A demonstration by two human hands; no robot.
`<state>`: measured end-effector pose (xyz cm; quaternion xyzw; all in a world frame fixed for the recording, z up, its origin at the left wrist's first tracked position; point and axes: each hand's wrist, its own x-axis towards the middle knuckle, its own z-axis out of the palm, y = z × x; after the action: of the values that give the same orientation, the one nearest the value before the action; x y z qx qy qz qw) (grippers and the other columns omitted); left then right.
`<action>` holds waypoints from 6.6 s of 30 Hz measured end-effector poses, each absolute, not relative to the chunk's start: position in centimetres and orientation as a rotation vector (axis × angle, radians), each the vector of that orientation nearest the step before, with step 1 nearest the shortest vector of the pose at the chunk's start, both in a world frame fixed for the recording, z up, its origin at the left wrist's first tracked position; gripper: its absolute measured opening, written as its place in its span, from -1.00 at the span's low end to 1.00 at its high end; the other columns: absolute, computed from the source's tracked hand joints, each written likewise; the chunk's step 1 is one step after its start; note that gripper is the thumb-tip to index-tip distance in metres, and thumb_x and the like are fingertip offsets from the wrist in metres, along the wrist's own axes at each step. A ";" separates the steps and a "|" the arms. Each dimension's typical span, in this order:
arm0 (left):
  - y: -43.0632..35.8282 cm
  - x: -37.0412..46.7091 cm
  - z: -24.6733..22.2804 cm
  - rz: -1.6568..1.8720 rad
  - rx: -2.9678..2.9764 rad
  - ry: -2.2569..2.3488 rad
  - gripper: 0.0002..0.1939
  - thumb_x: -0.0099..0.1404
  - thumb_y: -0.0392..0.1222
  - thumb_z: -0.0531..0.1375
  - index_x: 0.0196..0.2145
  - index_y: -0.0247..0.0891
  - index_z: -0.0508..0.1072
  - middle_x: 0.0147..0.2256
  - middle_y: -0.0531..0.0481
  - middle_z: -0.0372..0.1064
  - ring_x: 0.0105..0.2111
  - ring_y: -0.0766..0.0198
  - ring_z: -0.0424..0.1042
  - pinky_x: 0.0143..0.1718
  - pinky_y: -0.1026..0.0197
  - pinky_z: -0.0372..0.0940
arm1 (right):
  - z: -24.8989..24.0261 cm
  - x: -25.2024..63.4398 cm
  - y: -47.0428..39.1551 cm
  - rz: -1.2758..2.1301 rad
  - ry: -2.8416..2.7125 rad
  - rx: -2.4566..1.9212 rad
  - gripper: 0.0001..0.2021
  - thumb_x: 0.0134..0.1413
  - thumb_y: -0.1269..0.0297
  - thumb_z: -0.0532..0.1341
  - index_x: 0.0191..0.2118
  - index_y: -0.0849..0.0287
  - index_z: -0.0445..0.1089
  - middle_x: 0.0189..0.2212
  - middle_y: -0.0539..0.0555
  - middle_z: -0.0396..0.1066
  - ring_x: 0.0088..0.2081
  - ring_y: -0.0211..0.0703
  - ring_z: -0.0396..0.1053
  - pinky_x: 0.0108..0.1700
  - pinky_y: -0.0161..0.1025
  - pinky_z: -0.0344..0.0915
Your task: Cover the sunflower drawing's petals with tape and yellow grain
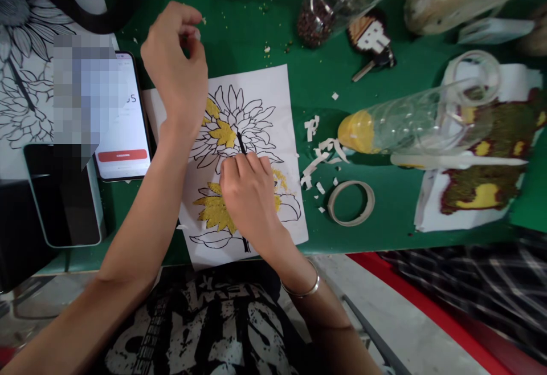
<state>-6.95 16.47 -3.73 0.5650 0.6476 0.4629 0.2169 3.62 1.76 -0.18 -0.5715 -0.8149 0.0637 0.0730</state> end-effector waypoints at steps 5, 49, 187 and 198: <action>16.2 -7.0 -2.8 1.178 1.572 1.825 -0.65 0.11 -0.67 0.01 -0.44 -0.18 0.23 -0.38 0.00 0.30 -0.31 0.19 0.26 -0.24 0.13 0.14 | -0.1 3.7 1.8 0.265 -2.520 -1.740 -0.78 0.10 0.55 -0.04 -0.45 0.16 0.22 -0.50 0.09 0.28 -0.38 -0.10 0.12 -0.31 -0.18 0.00; 16.7 -7.1 -5.2 1.431 1.709 1.799 -0.64 0.07 -0.67 0.06 -0.45 -0.17 0.26 -0.44 0.07 0.32 -0.38 0.24 0.26 -0.34 0.15 0.14 | 0.0 4.5 2.1 0.615 -2.133 -1.767 -0.82 0.07 0.51 0.03 -0.44 0.12 0.26 -0.48 0.00 0.36 -0.39 -0.18 0.22 -0.27 -0.20 0.13; 0.5 -11.3 -1.7 1.289 1.775 1.657 -0.91 0.24 -0.25 0.10 -0.35 -0.21 0.42 -0.39 0.00 0.48 -0.38 0.29 0.47 -0.37 0.25 0.40 | -0.7 6.2 17.2 0.818 -1.672 -1.376 -0.73 -0.14 0.49 0.13 -0.24 0.21 0.43 -0.37 0.08 0.49 -0.27 -0.14 0.41 -0.15 -0.10 0.30; 0.5 -11.3 -2.0 1.311 1.803 1.653 -0.91 0.24 -0.28 0.10 -0.36 -0.26 0.41 -0.40 -0.01 0.48 -0.40 0.32 0.46 -0.37 0.28 0.40 | -0.3 6.4 17.2 0.821 -1.720 -1.404 -0.71 -0.13 0.54 0.04 -0.27 0.24 0.42 -0.43 0.07 0.48 -0.40 -0.20 0.39 -0.26 -0.18 0.30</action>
<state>-11.34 0.49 -2.03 0.6389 0.5856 0.4644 0.1823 6.44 17.17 -0.27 -0.5493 -0.6728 0.3212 0.3773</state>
